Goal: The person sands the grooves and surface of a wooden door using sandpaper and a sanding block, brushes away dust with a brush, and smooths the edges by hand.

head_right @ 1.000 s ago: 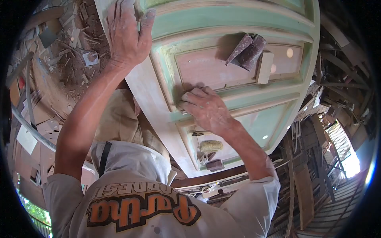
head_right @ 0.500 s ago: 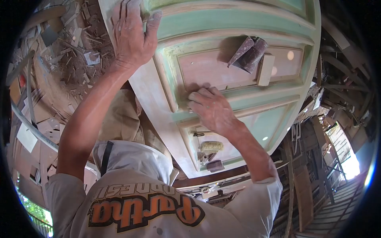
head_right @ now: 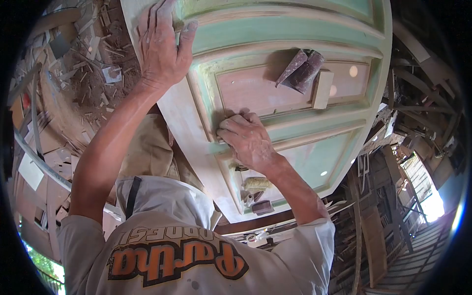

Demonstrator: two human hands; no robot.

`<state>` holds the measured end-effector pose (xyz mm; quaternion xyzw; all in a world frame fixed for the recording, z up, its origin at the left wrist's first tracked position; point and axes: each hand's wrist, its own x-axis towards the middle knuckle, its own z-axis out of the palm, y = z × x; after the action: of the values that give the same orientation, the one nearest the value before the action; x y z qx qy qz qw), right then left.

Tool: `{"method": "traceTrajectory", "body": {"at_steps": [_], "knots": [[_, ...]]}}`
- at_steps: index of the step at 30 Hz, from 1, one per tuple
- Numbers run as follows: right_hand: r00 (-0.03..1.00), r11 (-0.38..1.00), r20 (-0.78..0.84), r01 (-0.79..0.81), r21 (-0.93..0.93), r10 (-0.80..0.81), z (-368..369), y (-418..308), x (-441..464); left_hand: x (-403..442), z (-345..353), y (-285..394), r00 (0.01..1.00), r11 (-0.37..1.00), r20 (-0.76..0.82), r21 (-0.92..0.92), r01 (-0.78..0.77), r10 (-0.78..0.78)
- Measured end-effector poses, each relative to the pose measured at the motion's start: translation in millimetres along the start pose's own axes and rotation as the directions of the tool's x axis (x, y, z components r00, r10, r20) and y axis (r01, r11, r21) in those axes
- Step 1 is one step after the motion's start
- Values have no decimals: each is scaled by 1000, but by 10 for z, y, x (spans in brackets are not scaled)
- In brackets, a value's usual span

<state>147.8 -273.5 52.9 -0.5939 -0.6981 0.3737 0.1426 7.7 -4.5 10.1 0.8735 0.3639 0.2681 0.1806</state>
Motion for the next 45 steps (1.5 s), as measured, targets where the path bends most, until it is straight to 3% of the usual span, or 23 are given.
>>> {"method": "traceTrajectory", "body": {"at_steps": [4,7,9,11,16,19,23,26,29,33,38,40,42,45], "knots": [[998,995,16,69,-74,-68,-166,124,-13,14,-13,-14,1000,1000,14,-4,4,-4],[999,998,47,25,-56,-22,-78,61,-34,-10,-36,23,1000,1000,-1,12,4,-4],[999,1000,-26,-31,4,31,31,-41,22,40,-101,86,997,998,58,30,47,-49],[998,998,-30,-52,-23,51,-7,-49,14,43,-46,-14,1000,1000,11,31,0,-1],[998,988,52,45,-146,-38,-174,187,-75,17,-38,-35,999,999,32,47,-9,7],[1000,1000,0,-30,4,30,56,18,-31,-29,7,-6,1000,1000,-7,7,-13,13],[997,997,-27,-71,14,71,26,-9,-39,58,-107,41,1000,1000,29,28,-5,4],[999,996,11,50,-72,-50,-126,158,-14,57,-119,60,997,1000,67,15,22,-23],[999,998,47,20,-56,-17,-90,104,-26,34,-137,84,996,999,80,21,35,-37],[997,998,-55,-49,38,51,54,-10,-17,51,-58,39,1000,999,13,32,-27,27],[999,997,47,0,-79,3,-189,185,-110,71,-141,97,995,999,91,18,46,-47],[999,999,40,-21,-38,22,-61,87,-60,33,-102,78,992,997,108,-19,74,-71],[999,999,33,-43,-12,43,-10,-7,-69,26,-21,6,999,999,8,24,-38,38],[996,995,30,-90,46,88,-18,-7,-5,35,-37,23,1000,997,27,72,-14,12]]}}
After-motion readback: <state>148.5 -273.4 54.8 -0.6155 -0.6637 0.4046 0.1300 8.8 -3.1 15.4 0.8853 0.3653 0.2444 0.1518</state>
